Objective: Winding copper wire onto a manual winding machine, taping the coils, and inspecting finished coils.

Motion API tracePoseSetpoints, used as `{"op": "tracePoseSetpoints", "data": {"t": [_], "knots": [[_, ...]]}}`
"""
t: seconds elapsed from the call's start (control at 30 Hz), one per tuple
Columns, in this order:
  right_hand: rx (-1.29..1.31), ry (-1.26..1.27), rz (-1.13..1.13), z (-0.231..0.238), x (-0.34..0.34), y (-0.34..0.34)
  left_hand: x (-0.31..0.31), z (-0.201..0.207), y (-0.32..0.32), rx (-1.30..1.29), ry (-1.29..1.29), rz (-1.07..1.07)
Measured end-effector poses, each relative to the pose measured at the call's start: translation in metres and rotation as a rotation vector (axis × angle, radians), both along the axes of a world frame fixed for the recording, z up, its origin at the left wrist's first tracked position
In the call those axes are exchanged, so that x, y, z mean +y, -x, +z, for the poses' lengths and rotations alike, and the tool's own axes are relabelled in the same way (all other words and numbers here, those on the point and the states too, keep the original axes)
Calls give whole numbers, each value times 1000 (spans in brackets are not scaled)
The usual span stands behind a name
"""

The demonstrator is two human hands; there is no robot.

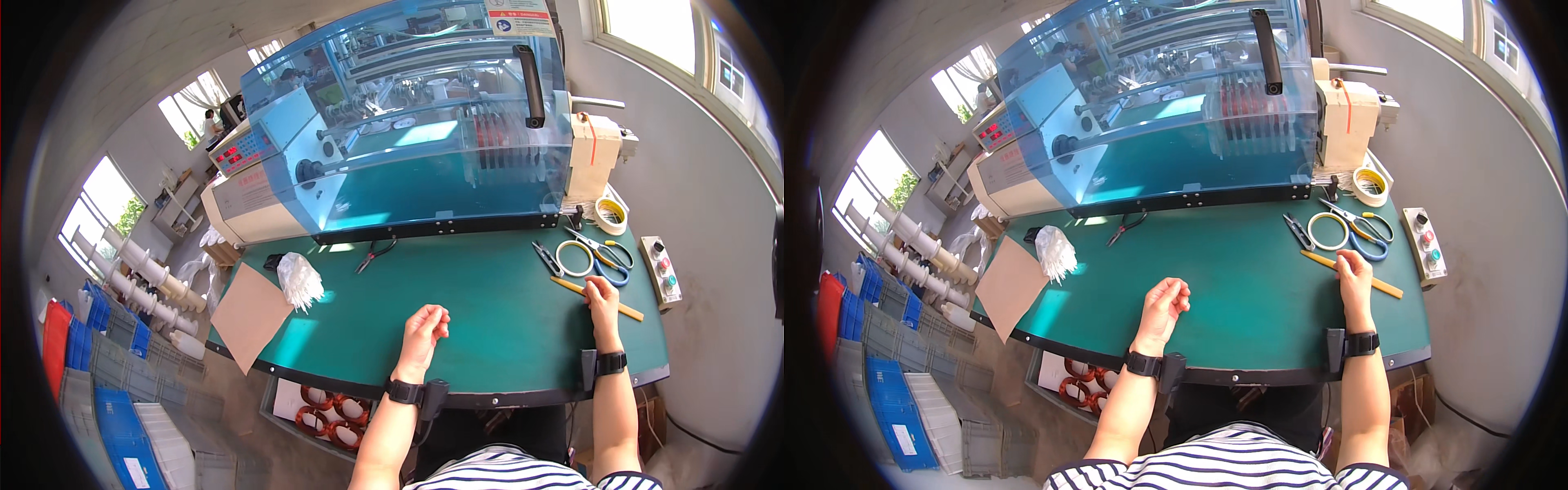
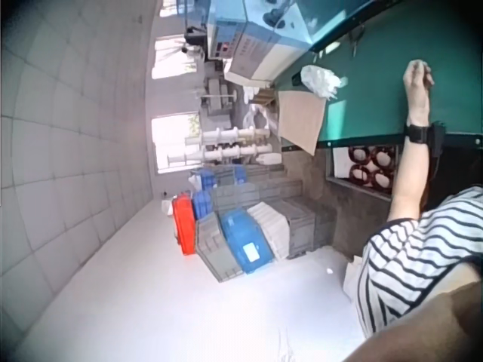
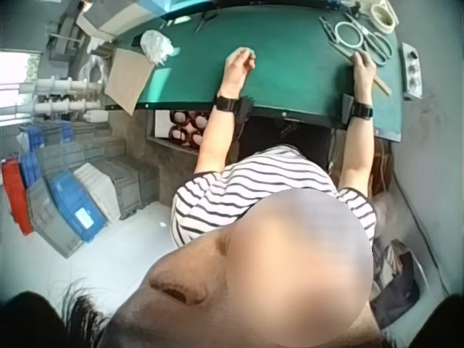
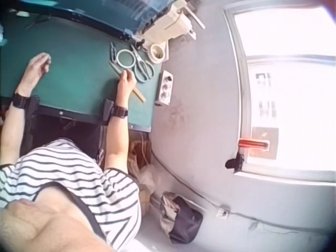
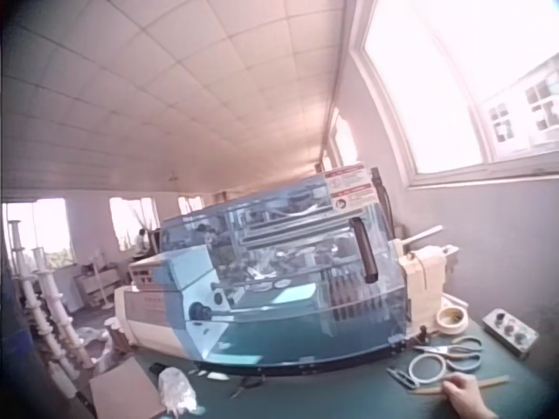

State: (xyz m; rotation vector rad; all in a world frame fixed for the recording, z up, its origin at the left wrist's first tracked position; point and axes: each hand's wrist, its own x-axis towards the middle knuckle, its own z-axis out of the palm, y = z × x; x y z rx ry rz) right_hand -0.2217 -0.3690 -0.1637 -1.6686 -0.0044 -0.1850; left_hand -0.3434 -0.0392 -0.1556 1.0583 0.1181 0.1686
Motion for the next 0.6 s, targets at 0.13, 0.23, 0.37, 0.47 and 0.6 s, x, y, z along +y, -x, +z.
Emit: {"op": "tracePoseSetpoints", "data": {"t": [0.13, 0.23, 0.37, 0.47, 0.6], "knots": [[5, 6, 11, 1, -1, 1, 0, 1, 1, 3, -7, 0], [-5, 16, 9, 0, -1, 1, -1, 2, 1, 8, -1, 3], [-5, -3, 11, 0, 0, 1, -1, 1, 1, 5, 1, 1], [2, 1, 11, -1, 0, 1, 0, 1, 1, 7, -2, 8], [4, 8, 3, 0, 1, 1, 0, 2, 1, 7, -4, 12]]}}
